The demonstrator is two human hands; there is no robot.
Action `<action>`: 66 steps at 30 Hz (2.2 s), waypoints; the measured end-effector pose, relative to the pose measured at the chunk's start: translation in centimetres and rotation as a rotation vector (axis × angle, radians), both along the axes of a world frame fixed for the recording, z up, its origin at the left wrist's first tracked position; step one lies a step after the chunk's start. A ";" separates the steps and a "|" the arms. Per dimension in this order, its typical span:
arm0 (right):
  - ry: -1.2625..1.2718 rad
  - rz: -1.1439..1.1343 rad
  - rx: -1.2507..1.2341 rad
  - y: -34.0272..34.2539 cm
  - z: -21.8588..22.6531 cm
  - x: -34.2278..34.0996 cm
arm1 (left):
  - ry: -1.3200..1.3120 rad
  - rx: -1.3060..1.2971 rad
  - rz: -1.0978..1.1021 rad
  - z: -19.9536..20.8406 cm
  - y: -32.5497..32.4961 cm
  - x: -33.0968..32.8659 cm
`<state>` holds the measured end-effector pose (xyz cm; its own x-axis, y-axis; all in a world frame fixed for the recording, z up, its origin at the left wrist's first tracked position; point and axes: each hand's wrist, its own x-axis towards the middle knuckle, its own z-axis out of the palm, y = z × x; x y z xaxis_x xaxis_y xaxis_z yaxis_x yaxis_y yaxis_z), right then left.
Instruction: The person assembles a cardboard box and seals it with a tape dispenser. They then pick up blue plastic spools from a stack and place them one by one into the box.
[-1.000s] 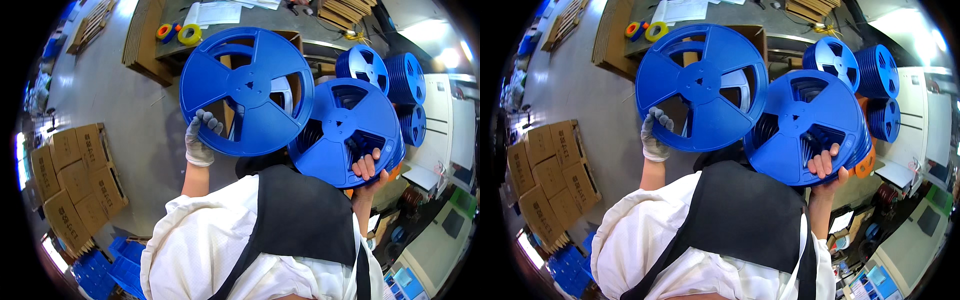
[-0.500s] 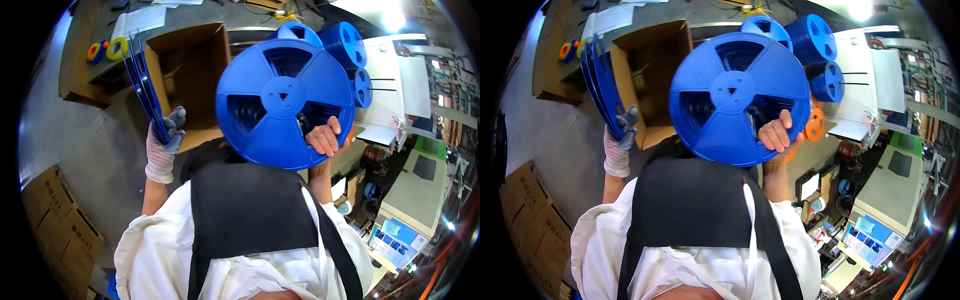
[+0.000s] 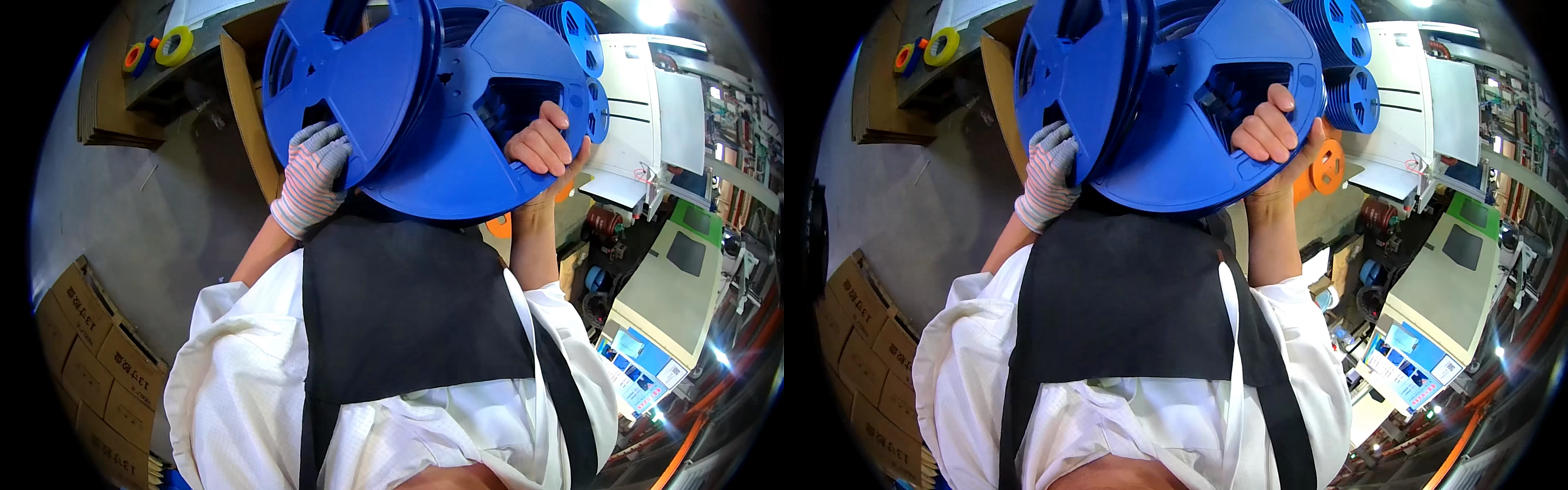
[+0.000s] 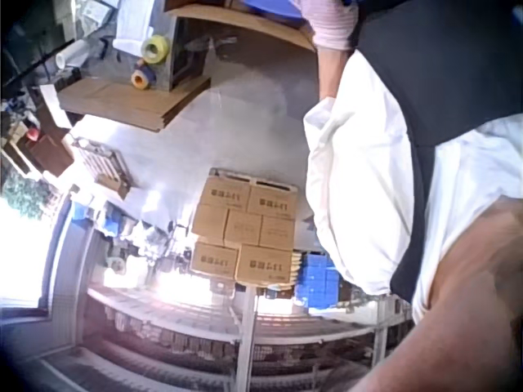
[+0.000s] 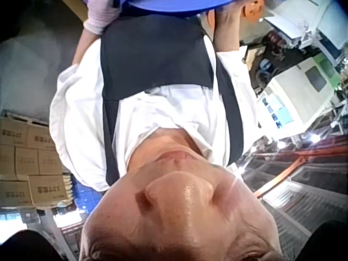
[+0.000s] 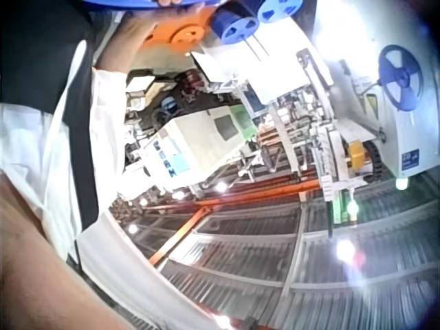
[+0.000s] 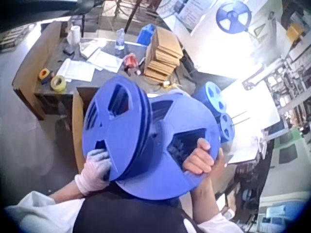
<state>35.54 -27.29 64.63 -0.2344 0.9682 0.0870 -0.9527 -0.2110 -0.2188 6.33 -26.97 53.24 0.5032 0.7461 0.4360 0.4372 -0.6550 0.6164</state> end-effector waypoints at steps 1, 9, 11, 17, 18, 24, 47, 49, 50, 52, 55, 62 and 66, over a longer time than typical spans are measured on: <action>-0.028 -0.011 -0.037 0.1 0.2 -0.1 | -0.035 -0.015 -0.028 -0.3 0.1 -0.1; -0.074 0.021 -0.222 3.0 -0.3 0.2 | -0.277 -0.547 -0.296 2.5 0.5 -0.6; -0.281 -0.053 -0.295 3.4 -0.5 -0.1 | -0.318 -0.844 -0.261 3.4 0.7 -1.5; -0.570 -0.106 -0.579 1.5 -1.9 0.0 | -1.141 -1.376 0.003 4.3 0.8 -6.4; -0.594 -0.117 -0.633 0.7 -1.6 0.1 | -1.246 -1.352 0.006 3.4 0.6 -7.5; -0.605 -0.163 -0.589 -2.3 -2.3 1.8 | -1.695 -1.158 0.184 1.2 -1.7 -11.6; -0.115 -0.257 -0.070 -5.5 0.1 3.7 | -1.257 -1.012 0.051 1.1 -1.6 -8.6; -0.041 -0.266 -0.038 -5.6 0.1 3.7 | -0.897 -1.052 0.297 0.8 -1.3 -6.2; -0.002 -0.254 -0.018 -5.6 -0.2 4.0 | -0.849 -0.983 0.340 0.6 -1.7 -4.9; 0.046 -0.275 -0.023 -6.0 0.0 3.3 | -0.753 -0.859 0.406 -0.4 -2.7 -3.3; 0.071 -0.223 -0.061 -5.7 0.6 3.4 | -0.705 -0.646 0.291 0.1 -4.0 -1.8; 0.017 -0.159 -0.161 -4.0 0.8 1.8 | -0.172 -0.380 0.090 0.0 -3.6 -1.0; -0.031 -0.135 -0.241 -2.6 1.6 0.4 | -0.175 -0.132 -0.191 -0.2 -2.1 2.3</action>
